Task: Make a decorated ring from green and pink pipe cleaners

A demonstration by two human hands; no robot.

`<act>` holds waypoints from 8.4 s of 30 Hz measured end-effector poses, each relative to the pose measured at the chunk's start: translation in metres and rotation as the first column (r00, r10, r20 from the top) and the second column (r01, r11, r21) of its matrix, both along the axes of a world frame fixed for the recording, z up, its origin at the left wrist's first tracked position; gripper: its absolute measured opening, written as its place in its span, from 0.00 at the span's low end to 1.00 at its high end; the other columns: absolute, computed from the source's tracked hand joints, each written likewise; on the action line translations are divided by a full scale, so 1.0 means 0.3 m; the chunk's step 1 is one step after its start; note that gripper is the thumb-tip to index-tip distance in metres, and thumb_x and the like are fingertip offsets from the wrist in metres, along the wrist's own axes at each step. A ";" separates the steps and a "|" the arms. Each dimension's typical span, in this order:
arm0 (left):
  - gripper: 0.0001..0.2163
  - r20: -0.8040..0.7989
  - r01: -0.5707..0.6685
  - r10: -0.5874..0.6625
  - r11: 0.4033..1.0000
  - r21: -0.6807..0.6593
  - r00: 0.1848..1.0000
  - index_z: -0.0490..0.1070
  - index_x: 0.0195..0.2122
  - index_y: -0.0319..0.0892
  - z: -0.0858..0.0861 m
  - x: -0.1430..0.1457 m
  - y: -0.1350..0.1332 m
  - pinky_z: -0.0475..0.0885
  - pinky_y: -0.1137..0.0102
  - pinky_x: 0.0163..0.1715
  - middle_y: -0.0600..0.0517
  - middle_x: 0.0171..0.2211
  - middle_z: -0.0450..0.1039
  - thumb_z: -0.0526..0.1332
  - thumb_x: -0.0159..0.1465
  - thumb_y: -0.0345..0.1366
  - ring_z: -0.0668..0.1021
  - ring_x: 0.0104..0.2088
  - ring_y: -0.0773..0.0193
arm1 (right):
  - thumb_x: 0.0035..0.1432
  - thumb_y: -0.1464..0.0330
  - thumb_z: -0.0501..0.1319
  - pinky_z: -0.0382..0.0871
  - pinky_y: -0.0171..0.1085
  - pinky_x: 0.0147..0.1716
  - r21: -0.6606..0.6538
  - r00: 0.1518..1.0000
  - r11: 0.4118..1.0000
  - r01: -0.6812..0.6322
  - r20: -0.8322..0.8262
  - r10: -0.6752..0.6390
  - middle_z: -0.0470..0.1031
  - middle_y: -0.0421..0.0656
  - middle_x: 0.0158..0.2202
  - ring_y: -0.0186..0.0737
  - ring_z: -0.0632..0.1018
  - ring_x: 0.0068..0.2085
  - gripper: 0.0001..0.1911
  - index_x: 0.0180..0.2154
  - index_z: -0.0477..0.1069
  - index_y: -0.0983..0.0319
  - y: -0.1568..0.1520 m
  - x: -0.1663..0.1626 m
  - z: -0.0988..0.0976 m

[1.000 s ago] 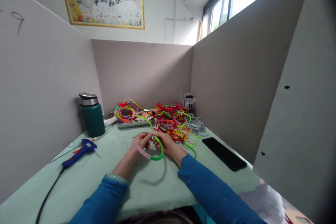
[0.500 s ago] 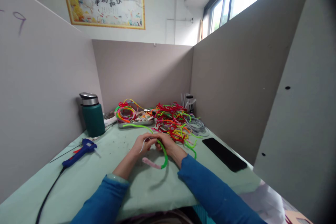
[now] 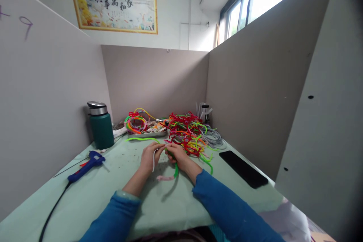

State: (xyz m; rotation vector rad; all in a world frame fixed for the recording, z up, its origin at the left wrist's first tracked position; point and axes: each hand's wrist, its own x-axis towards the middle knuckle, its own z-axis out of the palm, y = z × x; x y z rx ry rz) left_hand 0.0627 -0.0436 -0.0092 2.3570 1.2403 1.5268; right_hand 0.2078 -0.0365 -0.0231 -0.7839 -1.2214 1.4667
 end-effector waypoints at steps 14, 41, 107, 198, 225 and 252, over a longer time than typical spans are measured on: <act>0.12 -0.106 -0.079 0.066 0.988 -0.129 0.992 0.78 0.34 0.41 -0.003 -0.010 0.012 0.66 0.72 0.32 0.48 0.28 0.73 0.57 0.60 0.40 0.74 0.29 0.64 | 0.43 0.62 0.62 0.46 0.28 0.14 0.100 0.987 0.987 0.123 0.089 -0.132 0.65 0.35 0.20 0.25 0.60 0.17 0.11 0.26 0.65 0.63 -0.013 -0.001 0.009; 0.16 0.036 -0.058 0.078 0.915 -0.398 0.996 0.78 0.28 0.38 0.006 -0.003 0.006 0.63 0.72 0.27 0.50 0.22 0.75 0.58 0.53 0.46 0.74 0.27 0.61 | 0.47 0.63 0.60 0.55 0.27 0.12 0.208 0.976 0.971 0.119 0.155 -0.153 0.67 0.36 0.23 0.28 0.67 0.19 0.10 0.31 0.65 0.62 0.002 -0.014 -0.013; 0.18 0.398 0.220 0.053 0.762 -0.609 0.916 0.68 0.29 0.37 -0.006 -0.007 0.021 0.52 0.76 0.14 0.54 0.18 0.70 0.59 0.51 0.50 0.61 0.12 0.74 | 0.49 0.72 0.57 0.61 0.32 0.26 0.559 0.831 0.826 0.076 0.421 -0.362 0.71 0.38 0.28 0.32 0.70 0.26 0.10 0.37 0.68 0.61 0.013 -0.003 -0.045; 0.17 0.401 0.336 -0.119 0.778 -0.530 0.908 0.71 0.31 0.36 -0.010 0.036 0.014 0.54 0.76 0.13 0.56 0.18 0.65 0.62 0.51 0.48 0.61 0.14 0.74 | 0.48 0.58 0.61 0.53 0.30 0.17 0.161 0.990 0.977 0.136 0.001 -0.138 0.63 0.34 0.19 0.28 0.64 0.19 0.13 0.29 0.66 0.62 -0.002 -0.014 -0.002; 0.12 -0.106 0.102 -0.119 0.983 -0.156 0.987 0.77 0.38 0.43 -0.008 -0.005 0.011 0.66 0.71 0.34 0.49 0.31 0.71 0.56 0.60 0.37 0.73 0.31 0.64 | 0.48 0.63 0.58 0.48 0.29 0.11 -0.021 0.997 0.997 0.080 -0.011 -0.080 0.63 0.34 0.15 0.28 0.64 0.15 0.09 0.26 0.65 0.63 0.013 -0.015 -0.011; 0.14 -0.070 -0.102 0.093 0.985 -0.141 0.993 0.73 0.30 0.40 0.007 -0.016 0.011 0.66 0.72 0.32 0.49 0.30 0.74 0.54 0.60 0.44 0.73 0.29 0.64 | 0.48 0.59 0.60 0.49 0.28 0.12 0.168 0.981 0.978 0.124 0.129 -0.147 0.64 0.34 0.20 0.25 0.60 0.16 0.13 0.26 0.63 0.62 -0.017 -0.014 0.010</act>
